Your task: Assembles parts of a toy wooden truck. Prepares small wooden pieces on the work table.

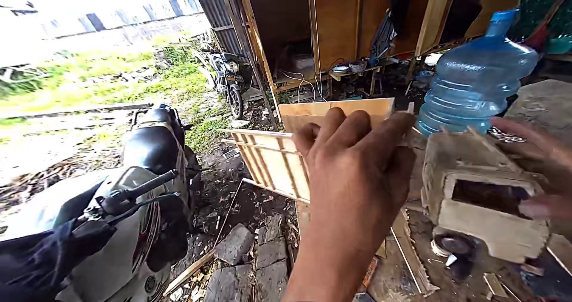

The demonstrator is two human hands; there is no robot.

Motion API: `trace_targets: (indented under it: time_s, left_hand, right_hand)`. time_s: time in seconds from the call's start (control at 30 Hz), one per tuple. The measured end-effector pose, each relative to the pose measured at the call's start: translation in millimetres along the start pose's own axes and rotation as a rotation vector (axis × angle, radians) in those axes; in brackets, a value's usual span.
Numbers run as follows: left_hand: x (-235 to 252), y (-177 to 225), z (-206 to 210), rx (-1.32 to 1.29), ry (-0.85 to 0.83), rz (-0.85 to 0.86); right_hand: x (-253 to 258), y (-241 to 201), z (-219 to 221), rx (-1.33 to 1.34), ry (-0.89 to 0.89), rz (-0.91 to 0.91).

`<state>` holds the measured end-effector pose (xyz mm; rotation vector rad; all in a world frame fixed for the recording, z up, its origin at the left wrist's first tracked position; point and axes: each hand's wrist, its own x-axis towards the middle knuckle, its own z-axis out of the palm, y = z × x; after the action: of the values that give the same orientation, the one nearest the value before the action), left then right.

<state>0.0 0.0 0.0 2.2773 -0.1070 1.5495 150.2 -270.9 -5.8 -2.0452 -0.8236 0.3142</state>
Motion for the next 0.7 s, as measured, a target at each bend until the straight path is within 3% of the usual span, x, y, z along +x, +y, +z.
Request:
trace_targets:
  time_s: [0.23, 0.7]
  left_hand:
    - [0.8, 14.3, 11.5, 0.033, 0.015, -0.036]
    - [0.3, 33.1, 24.2, 0.076, 0.016, -0.143]
  right_hand:
    - [-16.9, -40.0, -0.8, 0.025, -0.028, 0.011]
    - [-21.3, -54.0, 7.4, 0.109, 0.013, -0.103]
